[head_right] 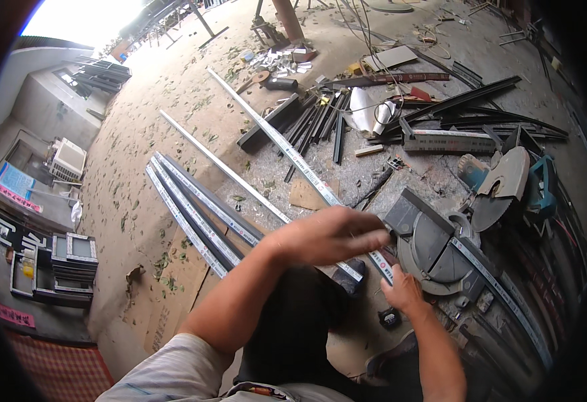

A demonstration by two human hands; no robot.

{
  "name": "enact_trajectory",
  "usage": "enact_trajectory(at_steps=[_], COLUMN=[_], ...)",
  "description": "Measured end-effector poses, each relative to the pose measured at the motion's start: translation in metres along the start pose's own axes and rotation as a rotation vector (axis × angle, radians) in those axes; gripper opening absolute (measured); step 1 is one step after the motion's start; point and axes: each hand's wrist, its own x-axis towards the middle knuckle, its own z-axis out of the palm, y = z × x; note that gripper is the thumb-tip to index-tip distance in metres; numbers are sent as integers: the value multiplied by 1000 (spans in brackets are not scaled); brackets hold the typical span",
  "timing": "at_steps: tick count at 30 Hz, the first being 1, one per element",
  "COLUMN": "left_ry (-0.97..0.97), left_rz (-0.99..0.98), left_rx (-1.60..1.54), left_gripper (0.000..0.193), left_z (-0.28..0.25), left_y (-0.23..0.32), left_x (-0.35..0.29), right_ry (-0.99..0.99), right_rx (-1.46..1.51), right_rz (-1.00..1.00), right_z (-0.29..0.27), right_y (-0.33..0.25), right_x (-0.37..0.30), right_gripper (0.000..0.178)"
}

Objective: The person measures a long metal profile with a tape measure, marks a cut line with a marker, positions the profile on a miter saw, and cuts it. The person then picks up the cut piece and places it aside.

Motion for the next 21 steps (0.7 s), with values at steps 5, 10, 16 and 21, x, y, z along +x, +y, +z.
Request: enact_trajectory(at_steps=[5,10,16,21], left_ry=[656,1110,968,1032], left_rz=[-117,-489,-509,-413], left_rx=[-360,-243,-1028,-1291], left_gripper=[50,58,41,30], left_z=[-10,6,24,37], left_y=[-114,-191,-258,-287], left_x=[20,38,71,93], right_ry=[86,56,61,107], right_rx=[-24,11,-88,-102], right_rz=[-130,-112,-115,-178], right_z=[6,2,5,21], right_y=[-9,-19,-25,-8], right_x=[-9,-17,-22,-13], right_gripper=[39,37,33,29])
